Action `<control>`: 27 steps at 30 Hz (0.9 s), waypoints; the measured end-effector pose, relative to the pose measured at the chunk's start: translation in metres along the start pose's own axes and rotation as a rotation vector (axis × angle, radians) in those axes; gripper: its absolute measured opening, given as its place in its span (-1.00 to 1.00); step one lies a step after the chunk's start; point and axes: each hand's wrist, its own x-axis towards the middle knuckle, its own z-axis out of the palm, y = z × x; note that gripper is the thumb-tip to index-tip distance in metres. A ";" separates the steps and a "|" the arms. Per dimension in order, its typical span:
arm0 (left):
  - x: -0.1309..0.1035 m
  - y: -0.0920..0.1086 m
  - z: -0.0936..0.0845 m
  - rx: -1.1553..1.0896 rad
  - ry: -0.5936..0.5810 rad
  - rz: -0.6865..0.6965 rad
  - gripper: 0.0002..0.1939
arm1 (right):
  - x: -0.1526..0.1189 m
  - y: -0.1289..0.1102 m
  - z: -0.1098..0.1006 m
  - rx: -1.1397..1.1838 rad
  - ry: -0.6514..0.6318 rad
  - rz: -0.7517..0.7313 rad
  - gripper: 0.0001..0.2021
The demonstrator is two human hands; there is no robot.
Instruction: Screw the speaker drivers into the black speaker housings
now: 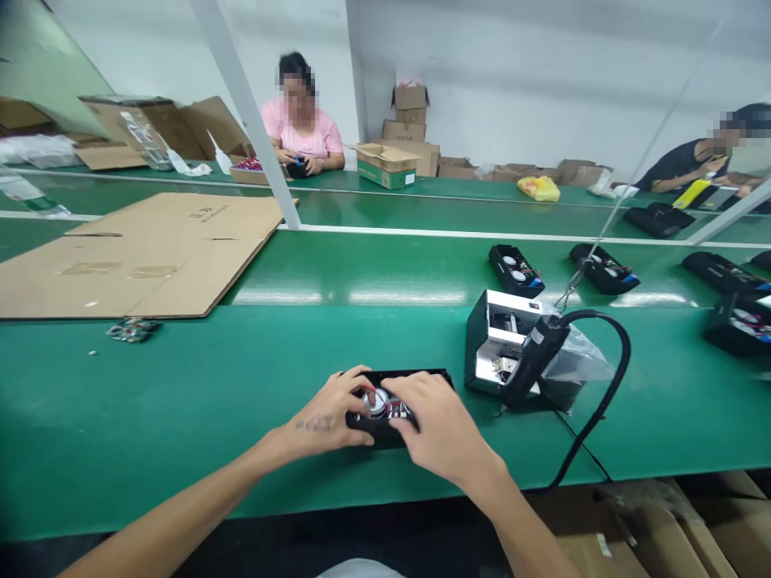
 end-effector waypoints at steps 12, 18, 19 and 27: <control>-0.030 -0.009 0.041 0.325 0.315 0.327 -0.72 | -0.059 0.114 -0.037 0.319 0.892 0.718 -0.48; -0.030 -0.009 0.041 0.302 0.356 0.325 -0.75 | -0.053 0.108 -0.024 0.692 0.833 0.546 -0.61; -0.029 -0.009 0.040 0.305 0.352 0.322 -0.77 | -0.051 0.105 -0.029 0.751 0.846 0.518 -0.63; -0.018 -0.008 0.045 0.328 0.356 0.291 -0.78 | -0.012 0.095 -0.079 0.542 1.185 0.295 -0.58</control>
